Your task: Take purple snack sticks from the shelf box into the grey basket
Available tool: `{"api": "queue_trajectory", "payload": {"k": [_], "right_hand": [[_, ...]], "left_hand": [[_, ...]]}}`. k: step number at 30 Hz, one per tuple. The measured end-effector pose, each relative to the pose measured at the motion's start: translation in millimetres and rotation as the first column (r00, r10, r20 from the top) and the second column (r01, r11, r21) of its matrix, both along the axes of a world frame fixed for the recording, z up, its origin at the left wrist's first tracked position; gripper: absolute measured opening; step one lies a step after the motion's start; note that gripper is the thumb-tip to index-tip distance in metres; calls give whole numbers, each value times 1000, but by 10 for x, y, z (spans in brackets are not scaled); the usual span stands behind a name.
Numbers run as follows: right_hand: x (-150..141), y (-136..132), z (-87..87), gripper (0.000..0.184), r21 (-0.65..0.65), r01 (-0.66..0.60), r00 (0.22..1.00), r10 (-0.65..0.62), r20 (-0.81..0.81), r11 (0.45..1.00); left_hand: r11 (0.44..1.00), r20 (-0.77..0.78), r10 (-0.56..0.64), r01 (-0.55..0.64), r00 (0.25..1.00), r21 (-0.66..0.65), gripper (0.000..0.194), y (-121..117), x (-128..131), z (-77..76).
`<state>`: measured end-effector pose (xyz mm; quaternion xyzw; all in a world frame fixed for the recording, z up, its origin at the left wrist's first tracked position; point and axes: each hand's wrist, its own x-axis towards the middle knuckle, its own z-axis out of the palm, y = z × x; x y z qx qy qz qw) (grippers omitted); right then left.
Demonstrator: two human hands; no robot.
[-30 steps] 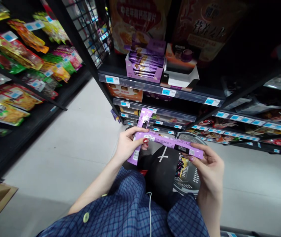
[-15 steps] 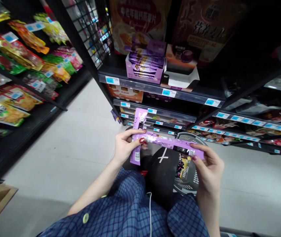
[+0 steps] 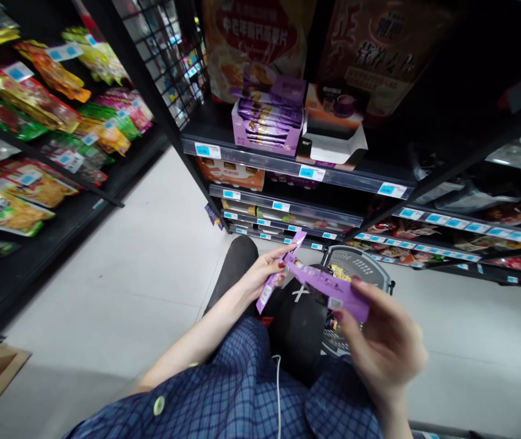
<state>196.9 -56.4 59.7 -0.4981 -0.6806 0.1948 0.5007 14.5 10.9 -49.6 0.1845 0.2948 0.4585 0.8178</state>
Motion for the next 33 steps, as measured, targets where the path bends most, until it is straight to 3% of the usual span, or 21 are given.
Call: {"api": "queue_trajectory", "payload": {"k": [6, 10, 16, 19, 22, 24, 27, 29, 31, 33], "right_hand": [[-250, -44, 73, 58, 108, -155, 988, 153, 31, 982], [-188, -50, 59, 46, 62, -87, 996, 87, 0, 994], [-18, 43, 15, 36, -169, 101, 962, -140, -234, 980], [72, 190, -117, 32, -309, 107, 905, -221, -363, 945], [116, 366, -399, 30, -415, 1, 845, -222, -486, 910], [85, 473, -642, 30, -477, -130, 797, -194, -571, 869], [-57, 576, -988, 28, -528, -345, 723, -139, -676, 776], [-178, 603, -1153, 30, -537, -410, 709, -112, -696, 738], [-279, 606, -1250, 32, -537, -452, 698, -93, -710, 712], [-338, 600, -1292, 33, -534, -483, 684, -82, -725, 694]], "left_hand": [[996, 104, -83, 86, 991, -32, 48, 17, 189, -230], [998, 112, -58, 60, 992, -16, 43, 41, 71, -208], [999, 61, 43, -45, 997, 29, 36, 68, -222, 83], [978, -116, 185, -171, 976, 117, 29, 46, -288, 353], [916, -410, 370, -254, 834, 310, 24, 14, -303, 651], [834, -544, 508, -226, 668, 503, 19, 5, -294, 826], [611, -574, 730, 21, 370, 791, 11, 24, -250, 1028], [472, -525, 816, 243, 243, 847, 10, 45, -204, 1126], [393, -487, 857, 397, 169, 829, 14, 59, -157, 1199], [371, -472, 874, 473, 113, 799, 18, 60, -121, 1246]]}}
